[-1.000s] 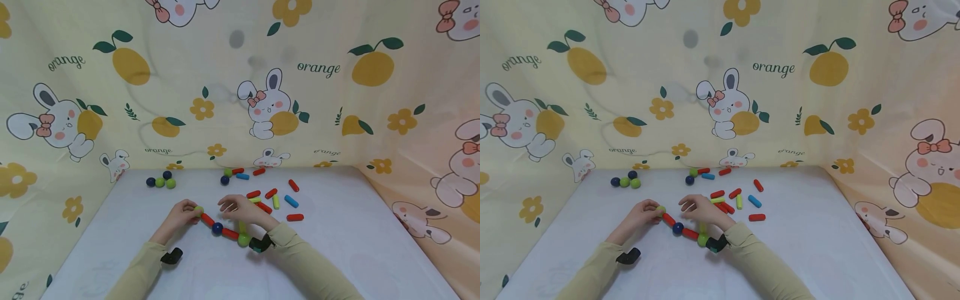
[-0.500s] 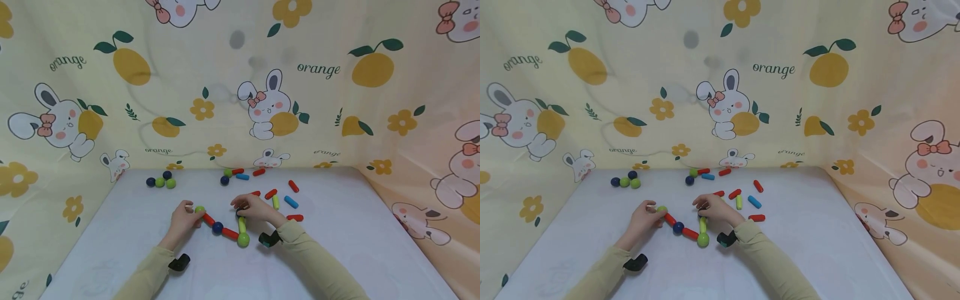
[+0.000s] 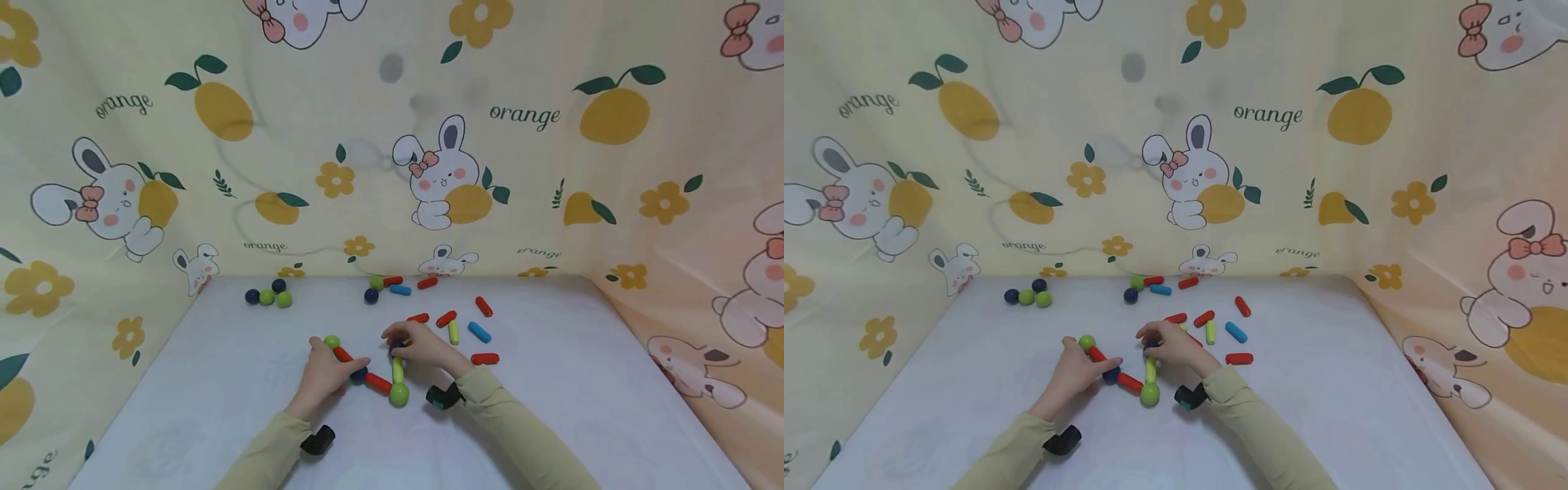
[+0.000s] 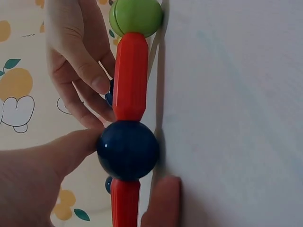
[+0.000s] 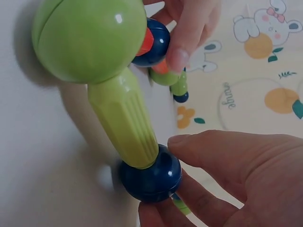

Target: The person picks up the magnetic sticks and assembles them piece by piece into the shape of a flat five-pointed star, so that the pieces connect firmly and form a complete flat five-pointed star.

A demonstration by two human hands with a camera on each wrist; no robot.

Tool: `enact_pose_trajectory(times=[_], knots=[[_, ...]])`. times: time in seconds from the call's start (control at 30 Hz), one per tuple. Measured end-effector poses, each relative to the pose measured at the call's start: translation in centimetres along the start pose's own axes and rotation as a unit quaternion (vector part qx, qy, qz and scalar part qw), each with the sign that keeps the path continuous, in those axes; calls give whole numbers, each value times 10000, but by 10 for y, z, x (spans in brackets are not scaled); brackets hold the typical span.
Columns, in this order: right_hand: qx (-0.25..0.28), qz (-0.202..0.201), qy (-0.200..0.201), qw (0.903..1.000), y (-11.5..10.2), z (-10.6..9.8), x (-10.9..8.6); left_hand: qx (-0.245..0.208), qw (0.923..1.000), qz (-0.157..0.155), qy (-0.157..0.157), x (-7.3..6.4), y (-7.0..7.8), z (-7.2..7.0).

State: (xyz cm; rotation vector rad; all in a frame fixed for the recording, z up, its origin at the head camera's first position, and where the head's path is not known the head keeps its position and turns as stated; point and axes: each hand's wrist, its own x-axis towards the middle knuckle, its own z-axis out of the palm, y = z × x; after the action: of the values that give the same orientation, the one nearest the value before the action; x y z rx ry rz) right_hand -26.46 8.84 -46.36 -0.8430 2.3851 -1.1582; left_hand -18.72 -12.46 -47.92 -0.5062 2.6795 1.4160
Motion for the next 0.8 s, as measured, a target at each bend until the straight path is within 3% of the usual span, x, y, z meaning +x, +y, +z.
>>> enact_pose_trajectory(times=[0.17,0.33,0.47,0.8], knots=[[56,39,-26,10000,1,4,-3,89,9997,194,-119,1,-2,3],[43,176,-31,9998,0,6,-6,183,9972,700,-207,5,-5,0],[24,247,16,9997,0,7,-8,-62,9947,877,-532,8,-8,-5],[55,166,25,9998,4,10,-27,186,9861,1239,-1090,8,-10,-18]])
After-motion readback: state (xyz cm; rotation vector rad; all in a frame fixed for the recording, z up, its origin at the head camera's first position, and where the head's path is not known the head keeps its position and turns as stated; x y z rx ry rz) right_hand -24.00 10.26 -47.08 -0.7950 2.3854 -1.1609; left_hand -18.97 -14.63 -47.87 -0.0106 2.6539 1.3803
